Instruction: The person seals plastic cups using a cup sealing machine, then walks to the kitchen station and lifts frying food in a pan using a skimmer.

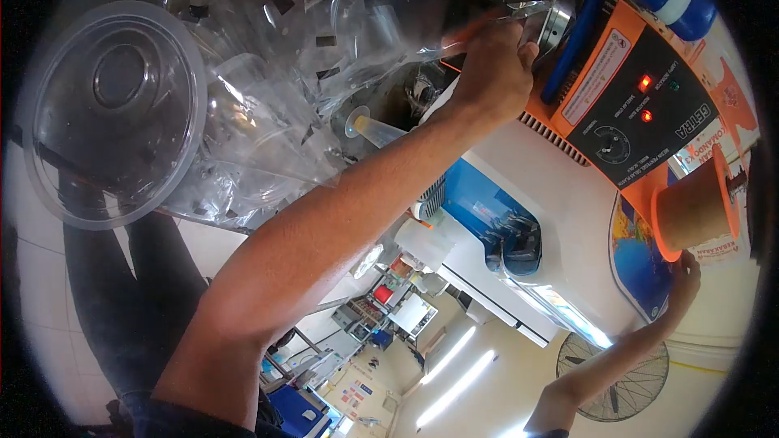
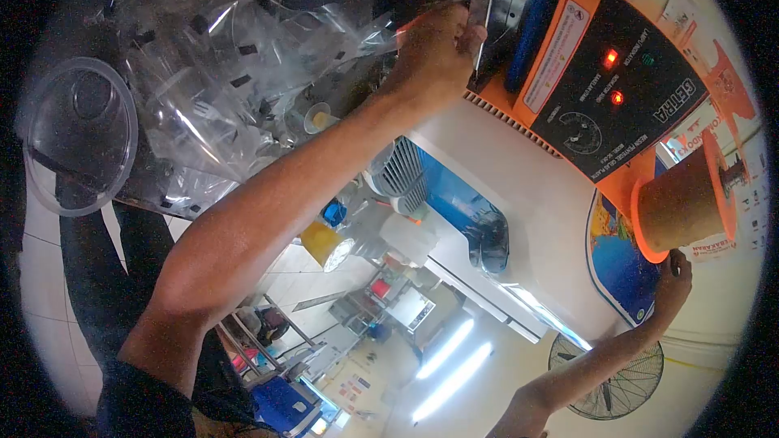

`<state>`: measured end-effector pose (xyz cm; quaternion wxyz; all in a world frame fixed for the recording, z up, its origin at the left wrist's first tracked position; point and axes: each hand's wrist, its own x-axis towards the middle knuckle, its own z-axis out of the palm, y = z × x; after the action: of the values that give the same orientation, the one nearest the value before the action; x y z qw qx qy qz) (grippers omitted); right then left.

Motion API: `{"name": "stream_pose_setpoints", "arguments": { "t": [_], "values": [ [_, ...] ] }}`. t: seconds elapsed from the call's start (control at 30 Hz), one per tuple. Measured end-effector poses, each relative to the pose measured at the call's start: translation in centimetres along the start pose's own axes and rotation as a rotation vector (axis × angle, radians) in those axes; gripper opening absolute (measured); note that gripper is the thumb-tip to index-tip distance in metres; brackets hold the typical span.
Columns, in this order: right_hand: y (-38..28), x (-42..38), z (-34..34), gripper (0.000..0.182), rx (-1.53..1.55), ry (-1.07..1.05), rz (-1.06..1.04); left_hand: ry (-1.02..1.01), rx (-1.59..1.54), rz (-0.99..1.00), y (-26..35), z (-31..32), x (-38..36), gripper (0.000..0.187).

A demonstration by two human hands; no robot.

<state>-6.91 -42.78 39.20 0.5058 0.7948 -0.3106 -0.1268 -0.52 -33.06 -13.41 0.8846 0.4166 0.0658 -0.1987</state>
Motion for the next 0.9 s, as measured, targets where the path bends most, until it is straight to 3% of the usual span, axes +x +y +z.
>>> {"name": "stream_pose_setpoints", "arguments": {
  "t": [0.03, 0.17, 0.23, 0.4, 0.9],
  "values": [
    [0.5, 0.4, 0.0, 0.033, 0.001, -0.002, 0.004, -0.088, -0.01, -0.072, 0.5, -0.3, 0.0, 0.017],
    [1.0, 1.5, -0.5, 0.037, -0.028, -0.087, 0.004, -0.107, -0.049, -0.122, 0.3, 0.3, 0.3, 0.019],
    [0.8, 1.6, -0.5, 0.039, -0.011, -0.101, -0.006, 0.024, 0.087, -0.046, -0.3, 0.7, 0.4, 0.027],
    [-2.2, 0.8, -0.9, 0.037, -0.091, -0.096, 0.099, 0.013, 0.086, -0.037, -1.0, 1.0, 0.5, 0.028],
    [-1.0, 1.0, -0.3, 0.04, -0.05, -0.011, 0.047, 0.036, 0.105, 0.051, -0.8, 0.4, 0.2, 0.024]
  ]
}}
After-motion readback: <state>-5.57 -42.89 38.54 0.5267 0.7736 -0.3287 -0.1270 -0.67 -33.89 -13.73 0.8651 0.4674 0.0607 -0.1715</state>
